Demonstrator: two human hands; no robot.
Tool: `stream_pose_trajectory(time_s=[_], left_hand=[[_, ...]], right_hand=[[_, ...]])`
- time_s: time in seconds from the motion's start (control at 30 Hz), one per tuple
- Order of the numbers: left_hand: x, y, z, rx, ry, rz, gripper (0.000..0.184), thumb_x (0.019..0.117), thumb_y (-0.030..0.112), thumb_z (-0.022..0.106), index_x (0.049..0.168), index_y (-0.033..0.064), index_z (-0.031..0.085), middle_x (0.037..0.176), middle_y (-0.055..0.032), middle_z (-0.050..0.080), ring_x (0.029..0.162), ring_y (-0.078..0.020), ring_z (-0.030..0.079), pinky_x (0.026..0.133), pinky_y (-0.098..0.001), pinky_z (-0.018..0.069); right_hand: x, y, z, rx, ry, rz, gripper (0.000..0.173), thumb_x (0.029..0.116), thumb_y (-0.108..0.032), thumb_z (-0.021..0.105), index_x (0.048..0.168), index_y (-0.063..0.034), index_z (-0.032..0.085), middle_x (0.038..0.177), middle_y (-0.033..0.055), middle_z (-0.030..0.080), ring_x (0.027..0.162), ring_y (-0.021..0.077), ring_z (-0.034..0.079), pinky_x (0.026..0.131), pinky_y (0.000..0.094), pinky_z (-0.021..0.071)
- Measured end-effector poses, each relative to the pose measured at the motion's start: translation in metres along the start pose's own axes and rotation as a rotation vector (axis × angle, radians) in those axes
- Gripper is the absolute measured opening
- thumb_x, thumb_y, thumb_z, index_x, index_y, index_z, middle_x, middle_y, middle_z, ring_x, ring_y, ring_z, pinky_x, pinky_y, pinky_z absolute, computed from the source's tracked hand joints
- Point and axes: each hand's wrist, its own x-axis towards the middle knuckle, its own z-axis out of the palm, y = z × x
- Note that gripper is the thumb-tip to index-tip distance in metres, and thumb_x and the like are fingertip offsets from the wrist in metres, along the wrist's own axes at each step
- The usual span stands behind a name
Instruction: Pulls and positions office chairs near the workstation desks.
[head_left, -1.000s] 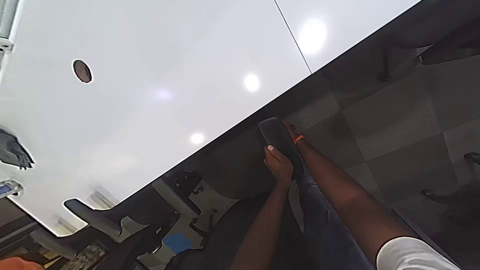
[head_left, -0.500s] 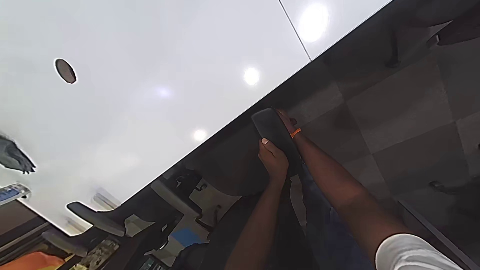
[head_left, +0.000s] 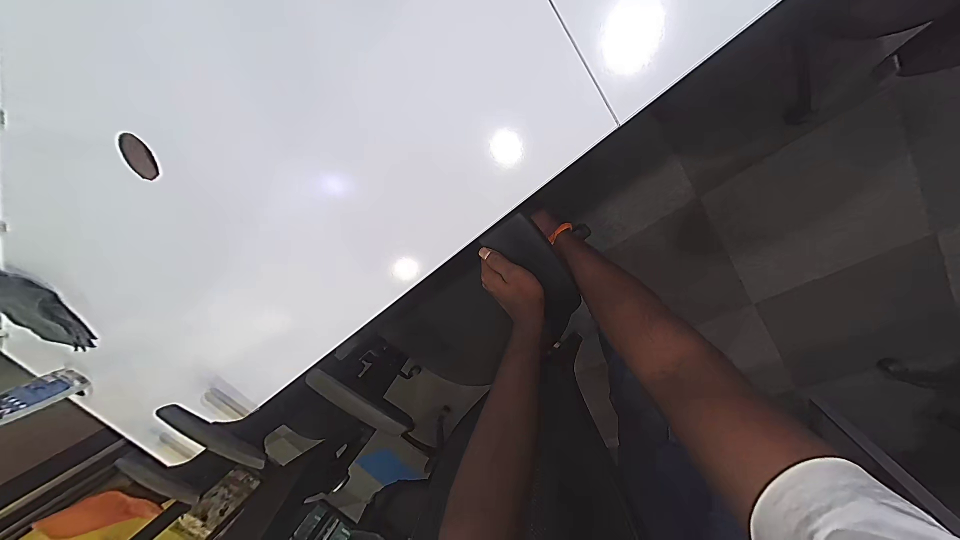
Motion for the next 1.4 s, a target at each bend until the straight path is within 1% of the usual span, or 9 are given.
stream_pose_trajectory(time_s=[0.2,0.5,0.67,0.77,0.9,1.03,1.17,1.3,1.4], left_hand=[[-0.005,-0.007,0.001,0.006,-0.009,0.016,0.069,0.109,0.052,0.01,0.112,0.0081,0.063,0.101,-0.015,0.066,0.101,-0.0288,0.065,0.084,-0.0539,0.053],[-0.051,-0.032,0.006,0.043,-0.085,0.062,0.062,0.1108,0.038,0.015,0.114,0.0004,0.063,0.089,-0.0161,0.068,0.089,-0.0299,0.07,0.078,-0.0527,0.0574],[-0.061,-0.033,0.003,0.061,-0.179,0.031,0.055,0.1108,0.035,0.02,0.121,0.0024,0.064,0.1,-0.0181,0.072,0.097,-0.0342,0.071,0.083,-0.0562,0.0573],[-0.046,-0.025,-0.015,0.085,-0.35,-0.006,0.059,0.1109,0.041,0.017,0.127,0.0061,0.061,0.108,-0.0177,0.071,0.102,-0.0345,0.07,0.081,-0.0573,0.058],[-0.024,-0.032,-0.081,0.086,-0.885,-0.069,0.069,0.1115,0.045,0.018,0.113,-0.0022,0.067,0.112,-0.0249,0.07,0.108,-0.0391,0.068,0.088,-0.0632,0.0543],[0.011,-0.106,-0.201,0.045,-1.385,0.059,0.052,0.1124,0.035,0.035,0.108,-0.0049,0.067,0.092,-0.0137,0.071,0.076,-0.0168,0.068,0.072,-0.0354,0.0565],[0.057,-0.223,-0.38,-0.126,-1.592,0.113,0.051,0.1122,0.033,0.035,0.088,0.0,0.065,0.068,-0.0032,0.066,0.057,-0.0095,0.063,0.059,-0.0283,0.0551],[0.102,-0.358,-0.468,-0.403,-1.2,-0.117,0.053,0.1108,0.035,0.035,0.076,0.0059,0.063,0.062,0.0009,0.064,0.052,-0.0069,0.06,0.052,-0.0227,0.0497],[0.117,-0.426,-0.435,-0.561,-0.715,-0.438,0.044,0.1118,0.032,0.041,0.1,-0.0041,0.064,0.072,-0.0063,0.069,0.056,-0.0097,0.062,0.055,-0.0238,0.051]], right_hand=[[-0.002,0.013,0.005,-0.016,0.081,-0.089,0.031,0.1062,-0.002,0.044,0.122,0.018,0.061,0.129,0.0325,0.062,0.122,0.0356,0.06,0.109,0.0428,0.0426],[-0.024,0.056,0.008,0.31,0.344,-0.303,0.031,0.1069,-0.004,0.04,0.114,0.0181,0.061,0.107,0.0191,0.065,0.096,0.0025,0.056,0.089,0.016,0.0448],[-0.084,0.061,-0.009,0.45,0.39,-0.088,0.049,0.1126,-0.034,0.018,0.132,-0.0086,0.056,0.112,-0.0039,0.067,0.099,-0.0027,0.062,0.09,0.0216,0.0528],[-0.129,0.08,-0.028,0.24,0.579,-0.179,0.051,0.1103,-0.033,0.018,0.13,-0.0006,0.053,0.108,0.0063,0.07,0.092,0.0106,0.069,0.085,0.0324,0.0572],[-0.221,0.057,-0.015,-0.268,0.706,-0.55,0.047,0.1078,-0.029,0.023,0.103,0.0032,0.058,0.078,-0.0007,0.062,0.069,0.0051,0.063,0.07,0.029,0.0571],[-0.274,-0.013,0.051,-0.809,0.281,-0.676,0.06,0.1101,-0.041,0.027,0.093,0.0043,0.062,0.075,0.0126,0.062,0.07,0.017,0.063,0.068,0.0395,0.0544],[-0.284,-0.058,0.161,-1.14,-0.097,-0.514,0.048,0.1046,-0.044,0.04,0.098,-0.0055,0.067,0.079,0.0104,0.065,0.07,0.0248,0.065,0.062,0.0505,0.0525],[-0.268,-0.073,0.271,-1.385,-0.359,-0.478,0.035,0.1012,-0.036,0.051,0.102,-0.0055,0.07,0.091,0.0146,0.07,0.085,0.0347,0.07,0.074,0.0588,0.0554],[-0.244,-0.084,0.354,-1.517,-0.355,-0.544,0.036,0.1017,-0.035,0.049,0.1,-0.0047,0.068,0.095,0.0168,0.07,0.094,0.0372,0.07,0.08,0.0571,0.0548]])
